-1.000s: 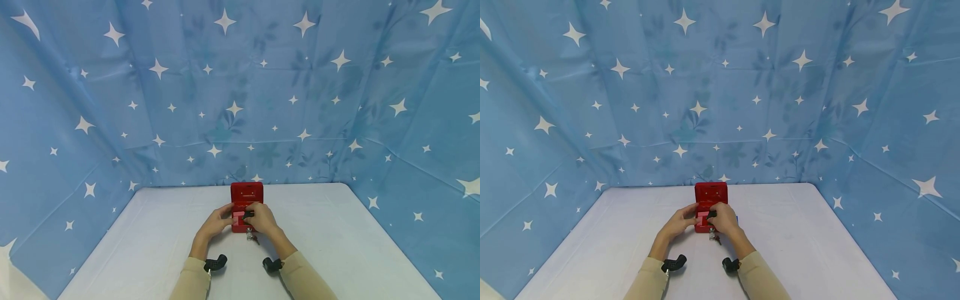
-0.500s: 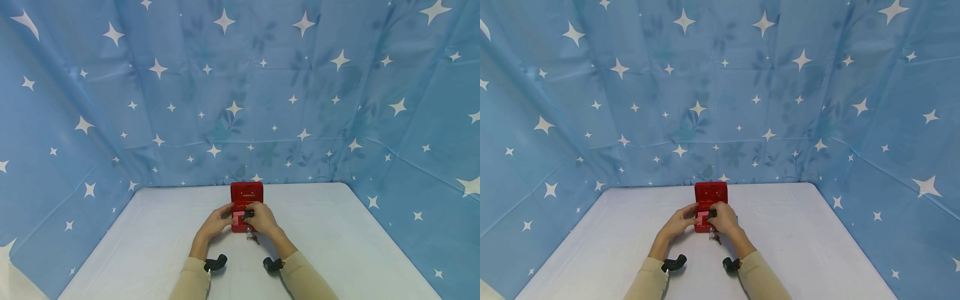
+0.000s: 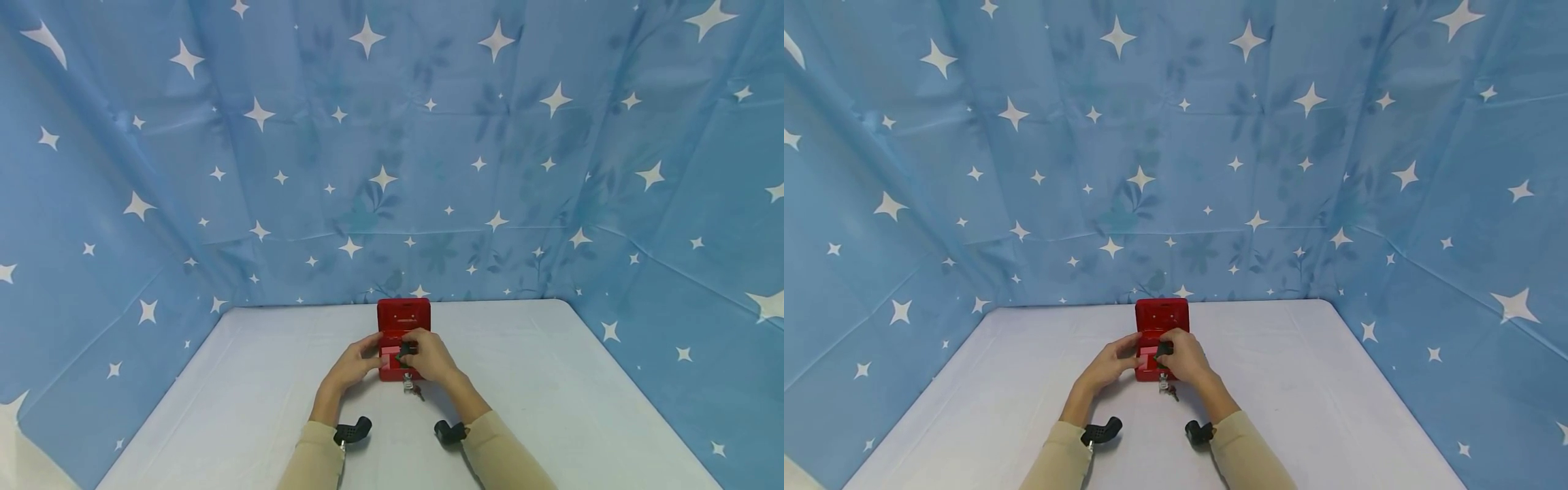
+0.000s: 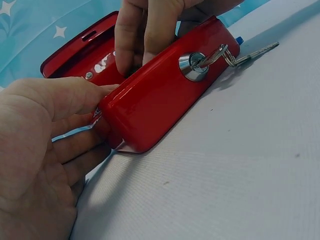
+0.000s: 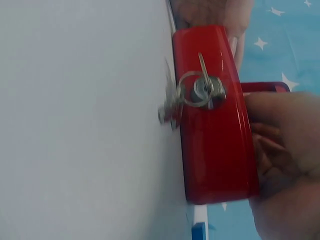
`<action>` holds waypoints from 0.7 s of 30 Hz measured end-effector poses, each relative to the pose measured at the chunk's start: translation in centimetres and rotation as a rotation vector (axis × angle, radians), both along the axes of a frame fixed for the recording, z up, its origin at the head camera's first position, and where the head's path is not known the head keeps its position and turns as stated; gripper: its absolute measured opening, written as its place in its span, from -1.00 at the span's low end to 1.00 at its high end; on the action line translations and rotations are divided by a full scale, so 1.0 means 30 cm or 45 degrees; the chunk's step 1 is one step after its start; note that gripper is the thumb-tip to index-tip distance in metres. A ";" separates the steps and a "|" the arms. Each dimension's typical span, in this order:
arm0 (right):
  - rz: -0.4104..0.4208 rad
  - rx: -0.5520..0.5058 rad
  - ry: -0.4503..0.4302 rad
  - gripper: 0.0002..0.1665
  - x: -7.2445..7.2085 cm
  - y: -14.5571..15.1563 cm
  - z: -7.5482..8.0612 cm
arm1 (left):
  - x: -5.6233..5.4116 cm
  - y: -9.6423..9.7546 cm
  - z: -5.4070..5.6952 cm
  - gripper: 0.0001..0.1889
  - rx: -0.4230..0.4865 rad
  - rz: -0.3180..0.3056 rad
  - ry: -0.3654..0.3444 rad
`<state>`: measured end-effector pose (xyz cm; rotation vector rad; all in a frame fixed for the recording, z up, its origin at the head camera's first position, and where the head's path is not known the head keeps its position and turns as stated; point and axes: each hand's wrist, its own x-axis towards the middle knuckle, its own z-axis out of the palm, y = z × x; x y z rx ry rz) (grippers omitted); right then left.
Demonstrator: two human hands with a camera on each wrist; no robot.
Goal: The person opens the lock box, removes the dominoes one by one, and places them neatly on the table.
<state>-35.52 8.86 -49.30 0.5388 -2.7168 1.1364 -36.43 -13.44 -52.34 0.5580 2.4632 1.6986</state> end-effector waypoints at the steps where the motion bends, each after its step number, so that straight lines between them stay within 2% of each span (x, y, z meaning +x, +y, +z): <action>1: 0.018 -0.022 0.000 -0.47 -0.001 0.004 0.002 | 0.000 0.000 -0.001 -0.27 -0.001 -0.004 0.003; 5: 0.073 -0.089 -0.002 -0.48 -0.008 0.023 0.003 | -0.003 0.000 -0.004 -0.27 0.009 -0.018 0.010; 9: 0.091 -0.101 -0.018 -0.47 -0.013 0.032 0.004 | -0.005 0.000 -0.004 -0.27 0.019 -0.024 0.021; 21: 0.059 -0.169 -0.056 -0.48 -0.005 0.049 0.024 | -0.002 0.002 -0.002 -0.28 0.015 -0.010 -0.003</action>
